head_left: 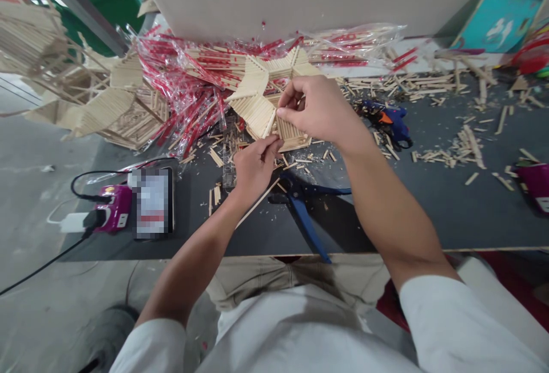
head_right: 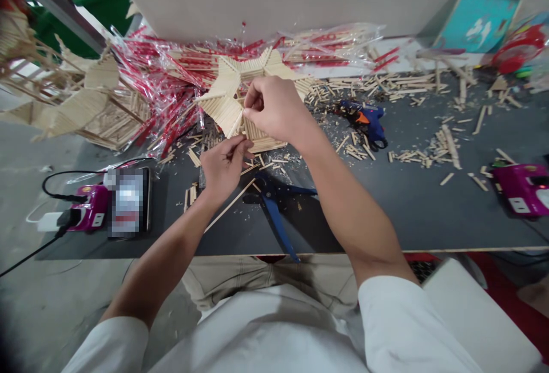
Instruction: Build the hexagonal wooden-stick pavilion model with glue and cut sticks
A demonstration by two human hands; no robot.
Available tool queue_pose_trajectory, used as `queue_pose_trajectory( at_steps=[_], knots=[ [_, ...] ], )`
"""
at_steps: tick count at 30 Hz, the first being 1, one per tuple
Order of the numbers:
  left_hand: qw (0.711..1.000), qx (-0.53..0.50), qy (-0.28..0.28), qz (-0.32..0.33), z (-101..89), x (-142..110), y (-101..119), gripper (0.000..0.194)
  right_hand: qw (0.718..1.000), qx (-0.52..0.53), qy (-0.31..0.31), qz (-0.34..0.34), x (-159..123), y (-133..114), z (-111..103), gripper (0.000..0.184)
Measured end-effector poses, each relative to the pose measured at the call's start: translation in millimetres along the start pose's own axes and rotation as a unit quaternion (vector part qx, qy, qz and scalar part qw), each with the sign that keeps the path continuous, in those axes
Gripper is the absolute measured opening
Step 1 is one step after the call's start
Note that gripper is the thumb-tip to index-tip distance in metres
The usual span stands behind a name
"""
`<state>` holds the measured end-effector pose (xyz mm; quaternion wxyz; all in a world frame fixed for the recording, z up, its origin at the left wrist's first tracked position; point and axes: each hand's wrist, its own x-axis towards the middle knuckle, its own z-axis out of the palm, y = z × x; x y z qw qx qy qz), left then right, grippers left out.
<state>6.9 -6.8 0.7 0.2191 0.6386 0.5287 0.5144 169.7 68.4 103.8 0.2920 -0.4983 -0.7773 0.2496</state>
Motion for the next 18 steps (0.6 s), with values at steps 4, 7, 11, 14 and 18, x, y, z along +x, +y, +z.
queue_pose_trajectory(
  at_steps=[4, 7, 11, 14, 18],
  knots=[
    [0.995, 0.074, 0.010, 0.060, -0.6, 0.4, -0.8, 0.025, 1.000, 0.003, 0.003, -0.001, 0.4, 1.2, 0.5, 0.006],
    [0.990, 0.103, 0.016, 0.092, -0.7, 0.1, -2.1, 0.027, 1.000, -0.005, 0.006, -0.004, 0.3, 1.6, 0.7, 0.007],
    [0.989, 0.109, 0.027, 0.097, -3.4, -1.0, -3.4, 0.031, 1.000, 0.000, 0.020, -0.007, -0.2, 2.5, 1.2, 0.008],
    [0.991, 0.102, 0.023, 0.080, -5.2, -1.3, -3.5, 0.031, 1.000, 0.019, 0.010, -0.006, -0.5, 2.2, 0.8, 0.016],
    [0.996, 0.058, 0.007, 0.068, -4.5, -0.2, -2.8, 0.029, 1.000, 0.031, -0.003, -0.001, 0.0, 1.4, 0.2, 0.022]
  ],
)
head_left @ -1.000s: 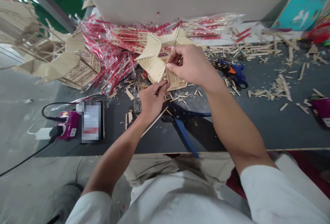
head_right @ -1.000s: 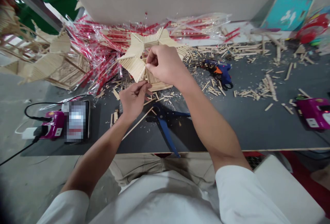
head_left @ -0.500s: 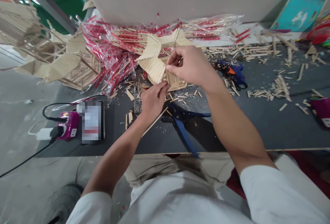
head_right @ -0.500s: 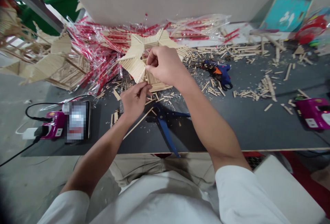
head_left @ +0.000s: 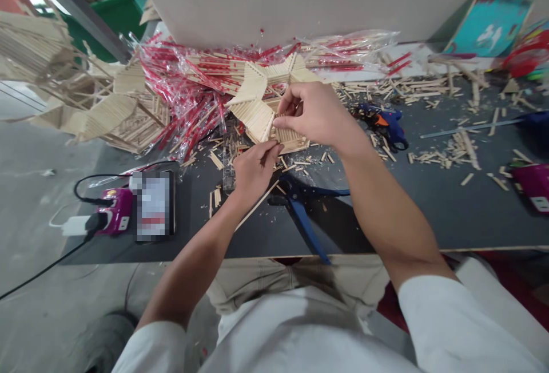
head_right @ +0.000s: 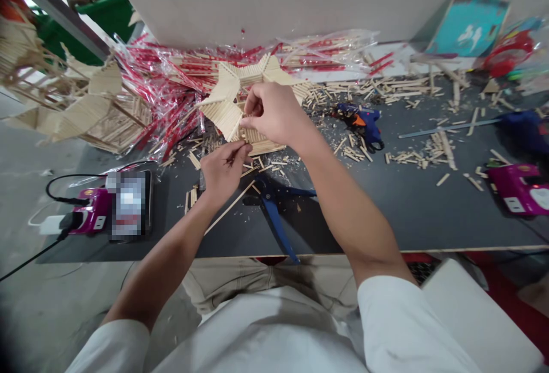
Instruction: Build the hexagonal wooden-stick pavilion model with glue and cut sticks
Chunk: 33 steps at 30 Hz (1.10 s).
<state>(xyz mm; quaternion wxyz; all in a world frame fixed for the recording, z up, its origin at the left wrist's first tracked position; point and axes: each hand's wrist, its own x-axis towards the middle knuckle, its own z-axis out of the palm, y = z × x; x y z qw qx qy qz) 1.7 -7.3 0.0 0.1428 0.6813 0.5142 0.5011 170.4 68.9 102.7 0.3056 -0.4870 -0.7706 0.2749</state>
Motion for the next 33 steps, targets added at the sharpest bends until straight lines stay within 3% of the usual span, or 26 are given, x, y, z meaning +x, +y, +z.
queue_pose_trajectory(
  at_steps=[11, 21, 26, 33],
  knots=[
    [0.999, 0.023, 0.021, 0.042, 4.9, 2.4, 1.2, 0.021, 1.000, -0.021, 0.004, 0.011, 2.2, -1.5, 1.7, 0.021],
    [0.984, 0.119, 0.049, 0.124, 6.8, 1.0, -3.0, 0.024, 1.000, -0.005, -0.009, 0.015, 0.6, -3.0, -0.4, 0.018],
    [0.981, 0.147, 0.052, 0.115, 8.0, -0.6, -5.4, 0.027, 1.000, -0.018, -0.003, 0.002, 0.7, -1.4, -1.8, 0.006],
    [0.992, 0.085, 0.029, 0.085, 1.5, 0.9, -4.1, 0.029, 1.000, -0.019, -0.004, -0.016, -3.9, -0.2, -7.0, 0.003]
  ],
)
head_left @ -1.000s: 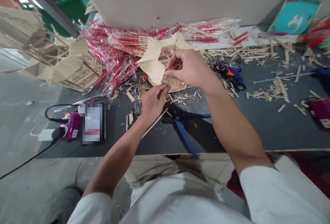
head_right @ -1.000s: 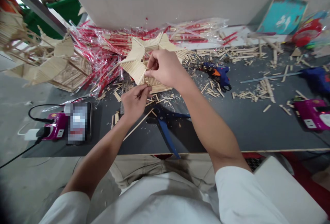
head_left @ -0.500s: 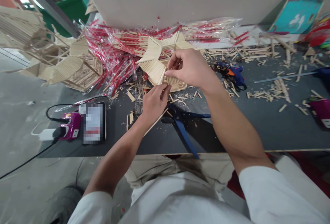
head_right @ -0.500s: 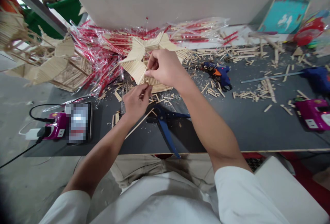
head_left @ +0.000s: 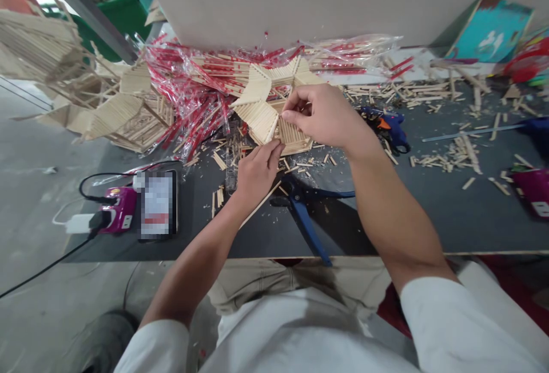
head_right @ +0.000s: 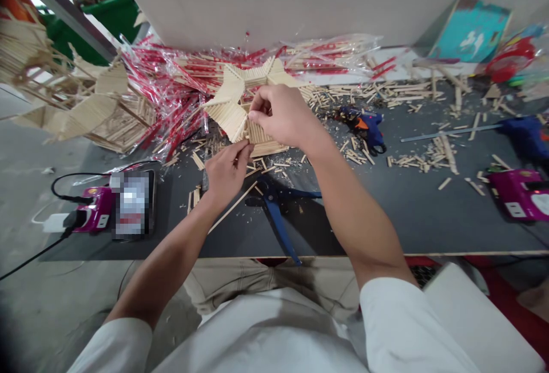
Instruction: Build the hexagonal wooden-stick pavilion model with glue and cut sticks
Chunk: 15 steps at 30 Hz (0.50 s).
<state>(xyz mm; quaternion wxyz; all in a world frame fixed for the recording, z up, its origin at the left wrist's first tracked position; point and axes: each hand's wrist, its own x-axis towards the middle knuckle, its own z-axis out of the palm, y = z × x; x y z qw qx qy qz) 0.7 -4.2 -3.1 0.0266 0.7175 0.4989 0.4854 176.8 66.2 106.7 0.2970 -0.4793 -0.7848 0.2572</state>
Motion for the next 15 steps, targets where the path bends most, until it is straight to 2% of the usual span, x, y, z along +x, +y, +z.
queue_pose_trajectory(
  at_steps=[3, 6, 8, 10, 12, 15],
  knots=[
    [0.999, -0.032, -0.013, -0.037, -3.2, 0.3, 1.3, 0.028, 1.000, 0.000, 0.000, -0.002, -3.5, -1.9, -3.9, 0.005],
    [0.986, -0.106, -0.038, -0.123, -3.8, 0.1, 6.1, 0.029, 1.000, 0.002, 0.006, -0.002, -6.7, -4.1, -7.0, 0.007],
    [0.957, -0.192, -0.061, -0.208, -3.6, 0.9, 11.5, 0.031, 1.000, 0.002, 0.010, -0.005, -8.4, -6.0, -8.5, 0.007],
    [0.914, -0.279, -0.076, -0.284, -4.0, 3.3, 17.0, 0.034, 1.000, 0.001, 0.012, -0.009, -9.7, -8.1, -10.0, 0.007],
    [0.875, -0.344, -0.082, -0.330, -5.5, 6.9, 20.4, 0.034, 1.000, 0.001, 0.020, -0.007, -10.6, -10.1, -12.1, 0.006],
    [0.833, -0.408, -0.077, -0.366, -9.6, 11.5, 20.8, 0.033, 0.999, -0.003, 0.042, -0.001, -11.7, -11.8, -16.1, 0.005]
  ],
)
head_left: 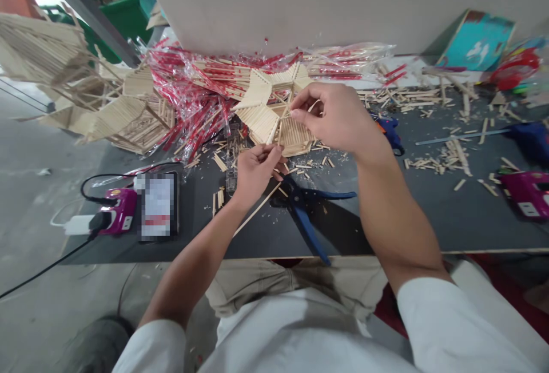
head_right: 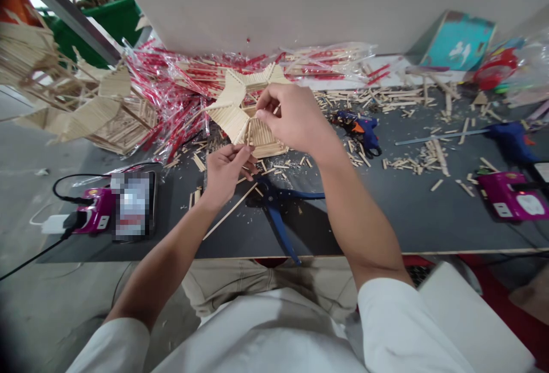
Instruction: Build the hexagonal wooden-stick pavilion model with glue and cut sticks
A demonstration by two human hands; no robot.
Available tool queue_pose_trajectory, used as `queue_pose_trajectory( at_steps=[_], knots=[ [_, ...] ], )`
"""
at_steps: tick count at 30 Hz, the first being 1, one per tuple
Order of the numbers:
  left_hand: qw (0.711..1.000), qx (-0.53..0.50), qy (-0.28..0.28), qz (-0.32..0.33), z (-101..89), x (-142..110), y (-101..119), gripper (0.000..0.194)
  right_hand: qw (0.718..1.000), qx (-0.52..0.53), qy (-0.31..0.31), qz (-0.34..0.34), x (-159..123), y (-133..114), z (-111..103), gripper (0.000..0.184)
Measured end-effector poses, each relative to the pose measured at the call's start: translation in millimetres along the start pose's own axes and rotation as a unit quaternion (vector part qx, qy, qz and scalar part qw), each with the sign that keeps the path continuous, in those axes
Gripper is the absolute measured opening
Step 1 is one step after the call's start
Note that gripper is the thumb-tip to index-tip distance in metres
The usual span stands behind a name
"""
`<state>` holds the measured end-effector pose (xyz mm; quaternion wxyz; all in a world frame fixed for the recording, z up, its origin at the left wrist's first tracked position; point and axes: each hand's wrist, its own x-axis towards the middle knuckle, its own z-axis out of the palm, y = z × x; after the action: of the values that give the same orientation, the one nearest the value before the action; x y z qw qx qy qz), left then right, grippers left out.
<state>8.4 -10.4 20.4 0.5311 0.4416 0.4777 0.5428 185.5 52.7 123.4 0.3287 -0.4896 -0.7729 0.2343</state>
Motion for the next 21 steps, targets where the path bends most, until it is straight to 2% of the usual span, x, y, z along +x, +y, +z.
queue_pose_trajectory(
  at_steps=[5, 8, 11, 13, 18, 21],
  knots=[
    [0.999, -0.020, -0.021, -0.029, -5.6, -10.0, 4.5, 0.036, 1.000, 0.003, 0.016, -0.005, -5.7, -0.5, -3.8, 0.007],
    [0.998, 0.034, -0.045, -0.002, -5.9, -22.7, 5.5, 0.035, 0.999, 0.033, -0.019, -0.003, -15.2, 1.0, -3.5, 0.012],
    [0.984, 0.148, -0.058, 0.078, -5.7, -31.1, 5.4, 0.027, 0.990, 0.099, -0.102, -0.010, -29.1, 7.7, -3.3, 0.021],
    [0.960, 0.234, -0.058, 0.145, -6.0, -32.5, 4.2, 0.024, 0.980, 0.140, -0.139, -0.018, -39.7, 15.5, -3.1, 0.024],
    [0.875, 0.345, -0.028, 0.339, -8.4, -26.3, -3.6, 0.015, 0.970, 0.206, -0.128, -0.014, -63.9, 35.9, 3.4, 0.018],
    [0.855, 0.367, -0.028, 0.366, -10.7, -22.3, -6.2, 0.016, 0.950, 0.282, -0.134, -0.023, -72.0, 46.1, 13.3, 0.018]
  ],
)
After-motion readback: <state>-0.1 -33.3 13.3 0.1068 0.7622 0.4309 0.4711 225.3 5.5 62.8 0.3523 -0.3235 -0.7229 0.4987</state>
